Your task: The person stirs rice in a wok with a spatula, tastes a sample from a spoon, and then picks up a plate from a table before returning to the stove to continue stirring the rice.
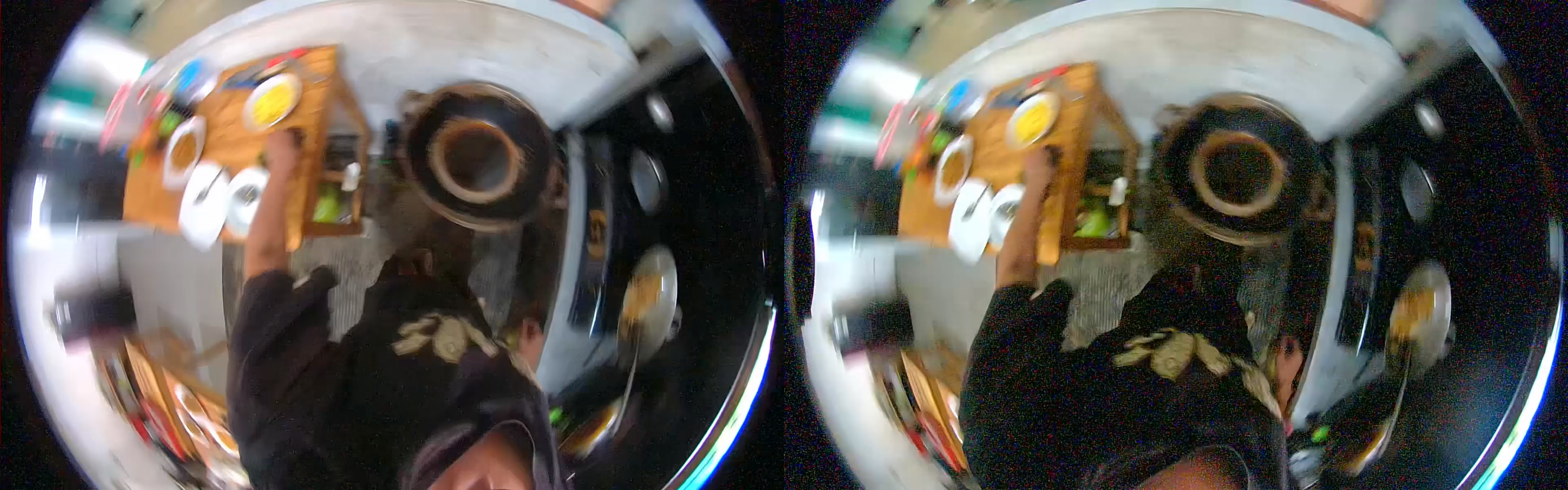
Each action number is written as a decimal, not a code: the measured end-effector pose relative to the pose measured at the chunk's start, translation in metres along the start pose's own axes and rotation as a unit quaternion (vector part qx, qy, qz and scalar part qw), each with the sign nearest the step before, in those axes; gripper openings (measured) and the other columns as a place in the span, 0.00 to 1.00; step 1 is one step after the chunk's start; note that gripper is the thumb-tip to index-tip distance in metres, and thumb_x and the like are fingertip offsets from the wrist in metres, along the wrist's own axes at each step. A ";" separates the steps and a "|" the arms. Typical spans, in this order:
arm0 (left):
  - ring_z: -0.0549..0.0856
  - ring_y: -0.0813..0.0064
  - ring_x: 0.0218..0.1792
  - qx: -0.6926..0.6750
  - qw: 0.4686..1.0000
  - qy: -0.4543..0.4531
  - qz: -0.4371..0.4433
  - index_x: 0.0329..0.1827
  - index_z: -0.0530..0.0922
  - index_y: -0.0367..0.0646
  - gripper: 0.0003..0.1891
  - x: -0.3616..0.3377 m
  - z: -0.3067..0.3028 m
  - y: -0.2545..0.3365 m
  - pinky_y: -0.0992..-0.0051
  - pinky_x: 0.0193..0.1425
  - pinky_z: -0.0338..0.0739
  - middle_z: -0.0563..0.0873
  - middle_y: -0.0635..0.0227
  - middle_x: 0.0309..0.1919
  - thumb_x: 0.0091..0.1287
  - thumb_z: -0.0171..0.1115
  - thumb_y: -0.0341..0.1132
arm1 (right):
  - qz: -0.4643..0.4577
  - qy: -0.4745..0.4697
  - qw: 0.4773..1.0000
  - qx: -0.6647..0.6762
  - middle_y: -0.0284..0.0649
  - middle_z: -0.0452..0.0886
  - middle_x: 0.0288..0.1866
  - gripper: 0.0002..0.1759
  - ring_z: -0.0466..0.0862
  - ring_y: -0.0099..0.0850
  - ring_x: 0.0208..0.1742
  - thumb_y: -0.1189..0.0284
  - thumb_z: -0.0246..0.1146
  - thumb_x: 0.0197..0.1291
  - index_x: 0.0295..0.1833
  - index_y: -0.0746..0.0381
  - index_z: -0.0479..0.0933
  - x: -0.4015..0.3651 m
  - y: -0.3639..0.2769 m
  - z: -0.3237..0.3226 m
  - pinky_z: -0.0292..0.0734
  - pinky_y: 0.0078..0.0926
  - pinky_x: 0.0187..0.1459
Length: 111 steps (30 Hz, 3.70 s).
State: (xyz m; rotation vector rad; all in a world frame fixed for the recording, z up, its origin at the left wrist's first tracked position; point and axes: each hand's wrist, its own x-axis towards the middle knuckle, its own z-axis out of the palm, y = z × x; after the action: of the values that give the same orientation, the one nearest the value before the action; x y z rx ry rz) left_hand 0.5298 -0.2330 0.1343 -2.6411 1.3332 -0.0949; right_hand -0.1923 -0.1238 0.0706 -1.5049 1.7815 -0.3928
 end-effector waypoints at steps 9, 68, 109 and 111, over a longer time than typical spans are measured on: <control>0.74 0.67 0.44 -0.591 0.788 -0.093 0.145 0.54 0.62 0.35 0.29 -0.076 -0.121 0.115 0.71 0.51 0.66 0.73 0.59 0.47 0.45 0.59 0.25 | -0.007 0.482 0.824 -0.298 0.51 0.73 0.37 0.17 0.72 0.49 0.41 0.64 0.61 0.47 0.41 0.64 0.72 -0.004 -0.056 -0.244 0.68 0.38 0.42; 0.67 0.72 0.53 -0.718 0.519 -0.451 0.104 0.58 0.61 0.46 0.27 -0.422 -0.100 0.742 0.70 0.57 0.59 0.69 0.69 0.53 0.60 0.44 0.54 | 0.008 0.084 0.848 -0.523 0.47 0.78 0.25 0.07 0.80 0.41 0.30 0.74 0.55 0.44 0.24 0.64 0.76 0.112 0.144 -0.521 0.76 0.35 0.31; 0.59 0.48 0.60 -0.595 0.687 -0.229 0.350 0.61 0.35 0.22 0.41 -0.422 -0.096 0.735 0.68 0.62 0.52 0.53 0.36 0.60 0.58 0.49 0.42 | 0.087 0.125 0.972 -0.179 0.51 0.77 0.31 0.13 0.78 0.44 0.33 0.67 0.51 0.55 0.41 0.62 0.76 0.048 0.154 -0.447 0.71 0.35 0.34; 0.62 0.45 0.56 -0.602 0.684 -0.241 0.334 0.60 0.38 0.23 0.37 -0.420 -0.099 0.738 0.67 0.60 0.54 0.59 0.34 0.55 0.57 0.48 0.36 | 0.085 0.103 0.966 -0.223 0.51 0.77 0.30 0.13 0.78 0.43 0.33 0.67 0.52 0.54 0.41 0.60 0.76 0.038 0.145 -0.465 0.72 0.35 0.34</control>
State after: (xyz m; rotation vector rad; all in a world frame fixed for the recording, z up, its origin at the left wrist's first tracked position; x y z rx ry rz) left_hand -0.3183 -0.3374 0.1021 -2.1488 2.4844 2.0387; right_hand -0.6253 -0.2296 0.2713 -1.6366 2.2560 -0.0603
